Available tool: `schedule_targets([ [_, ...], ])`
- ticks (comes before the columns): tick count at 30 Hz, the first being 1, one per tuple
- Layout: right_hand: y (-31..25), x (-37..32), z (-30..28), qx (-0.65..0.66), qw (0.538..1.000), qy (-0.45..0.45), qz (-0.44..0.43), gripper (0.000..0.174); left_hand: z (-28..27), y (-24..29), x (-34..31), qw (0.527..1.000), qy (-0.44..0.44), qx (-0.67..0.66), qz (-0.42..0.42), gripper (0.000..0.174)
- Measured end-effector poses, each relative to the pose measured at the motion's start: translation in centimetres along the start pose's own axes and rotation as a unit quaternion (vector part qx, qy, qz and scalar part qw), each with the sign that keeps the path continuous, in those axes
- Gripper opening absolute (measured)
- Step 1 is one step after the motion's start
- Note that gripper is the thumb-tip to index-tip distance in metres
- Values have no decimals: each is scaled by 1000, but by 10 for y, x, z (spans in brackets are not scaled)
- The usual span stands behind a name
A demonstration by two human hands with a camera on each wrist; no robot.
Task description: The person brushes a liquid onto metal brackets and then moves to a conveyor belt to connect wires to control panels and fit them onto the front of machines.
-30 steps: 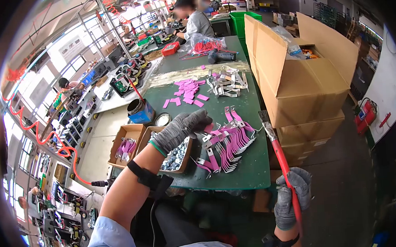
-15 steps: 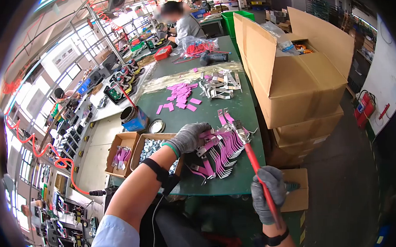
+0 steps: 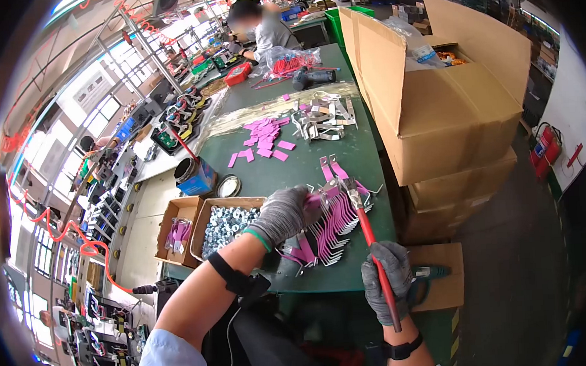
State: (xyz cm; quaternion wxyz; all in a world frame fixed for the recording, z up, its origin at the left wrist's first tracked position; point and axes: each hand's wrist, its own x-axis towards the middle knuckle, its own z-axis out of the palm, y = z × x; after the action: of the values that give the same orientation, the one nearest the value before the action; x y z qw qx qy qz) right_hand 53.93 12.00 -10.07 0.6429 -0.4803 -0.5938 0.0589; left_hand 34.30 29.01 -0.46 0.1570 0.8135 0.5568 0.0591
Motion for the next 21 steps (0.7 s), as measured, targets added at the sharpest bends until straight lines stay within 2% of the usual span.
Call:
schedule_targets([
  [2, -3, 2, 0, -21, 1000, 0, -20, 33, 11, -6, 0, 999, -22, -24, -36, 41],
  [6, 1, -3, 2, 9, 1000, 5, 13, 30, 12, -12, 0, 1000, 1, -24, 20, 37],
  [10, 2, -5, 4, 30, 999, 15, 36, 28, 6, -15, -1, 1000, -19, 20, 11, 36],
  [12, 1, -4, 4, 28, 999, 14, 34, 28, 14, -17, -2, 998, 19, 52, 27, 35],
  [16, -2, -2, 2, 21, 999, 16, 19, 28, 17, -11, -6, 996, -21, 67, 49, 32],
  [18, -2, -2, 2, 14, 1000, 16, 22, 28, 16, -17, -4, 987, 108, 34, 114, 30],
  [21, -1, -4, 1, 15, 999, 16, 28, 28, 1, -15, 7, 986, 127, 1, 106, 33],
])
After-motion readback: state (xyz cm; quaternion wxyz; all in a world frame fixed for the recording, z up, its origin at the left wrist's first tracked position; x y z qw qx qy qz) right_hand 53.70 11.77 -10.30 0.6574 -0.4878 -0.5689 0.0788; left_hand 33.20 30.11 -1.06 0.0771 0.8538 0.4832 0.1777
